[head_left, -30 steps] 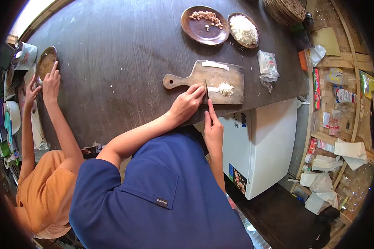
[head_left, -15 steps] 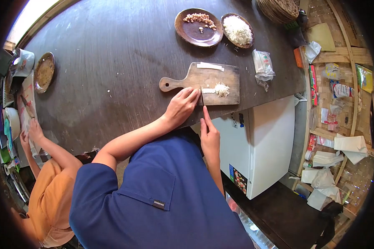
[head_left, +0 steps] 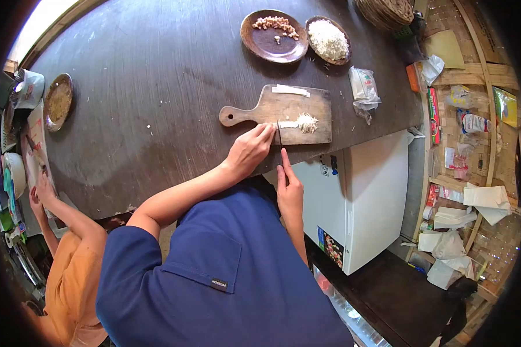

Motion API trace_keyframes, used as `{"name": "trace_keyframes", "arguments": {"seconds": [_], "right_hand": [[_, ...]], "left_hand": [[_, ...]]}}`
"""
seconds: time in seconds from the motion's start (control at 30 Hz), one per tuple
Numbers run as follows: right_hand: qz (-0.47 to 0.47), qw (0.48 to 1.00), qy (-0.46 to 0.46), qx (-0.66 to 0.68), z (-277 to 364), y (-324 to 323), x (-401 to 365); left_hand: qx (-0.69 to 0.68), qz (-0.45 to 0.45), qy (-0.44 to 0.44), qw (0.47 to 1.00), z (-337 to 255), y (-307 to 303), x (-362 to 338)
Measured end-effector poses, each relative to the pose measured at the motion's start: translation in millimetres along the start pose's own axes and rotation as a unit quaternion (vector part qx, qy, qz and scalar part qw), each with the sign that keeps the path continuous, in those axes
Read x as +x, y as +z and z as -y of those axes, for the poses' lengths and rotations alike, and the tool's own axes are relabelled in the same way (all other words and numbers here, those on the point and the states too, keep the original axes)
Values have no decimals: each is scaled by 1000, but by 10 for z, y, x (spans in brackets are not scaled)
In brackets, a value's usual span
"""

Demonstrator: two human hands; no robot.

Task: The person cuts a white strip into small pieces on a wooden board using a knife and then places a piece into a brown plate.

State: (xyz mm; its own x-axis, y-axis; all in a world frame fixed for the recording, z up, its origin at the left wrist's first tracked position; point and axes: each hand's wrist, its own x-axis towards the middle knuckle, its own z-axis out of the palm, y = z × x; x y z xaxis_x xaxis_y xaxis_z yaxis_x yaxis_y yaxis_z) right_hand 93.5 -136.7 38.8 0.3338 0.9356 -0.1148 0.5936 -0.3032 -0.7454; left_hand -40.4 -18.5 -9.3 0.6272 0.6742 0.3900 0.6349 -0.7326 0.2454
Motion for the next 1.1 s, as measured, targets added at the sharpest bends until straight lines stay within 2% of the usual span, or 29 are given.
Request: {"name": "trace_keyframes", "arguments": {"seconds": [0.13,0.2,0.3,0.53,0.7,0.8,0.87,1.1], "right_hand": [[12,1000,9,-8,43,-52,21],[45,996,66,-49,114,-91,-8],[32,996,39,-69,146,-109,-62],[36,996,43,-70,152,-103,-67],[10,999,-14,-46,2,8,76],[39,998,24,-47,71,-35,190],[17,999,-13,-33,62,-41,124],[56,997,51,-22,34,-54,132]], "left_hand": [[-3,15,-11,1000,-37,33,2],[-6,13,-13,1000,-35,29,13],[-14,8,-14,1000,-29,43,5],[-20,15,-13,1000,-22,-23,19],[-3,23,-5,1000,-10,-51,35],[10,25,-1,1000,-10,-53,13],[13,22,5,1000,-8,-53,-2],[16,34,-6,999,-47,-59,9]]}}
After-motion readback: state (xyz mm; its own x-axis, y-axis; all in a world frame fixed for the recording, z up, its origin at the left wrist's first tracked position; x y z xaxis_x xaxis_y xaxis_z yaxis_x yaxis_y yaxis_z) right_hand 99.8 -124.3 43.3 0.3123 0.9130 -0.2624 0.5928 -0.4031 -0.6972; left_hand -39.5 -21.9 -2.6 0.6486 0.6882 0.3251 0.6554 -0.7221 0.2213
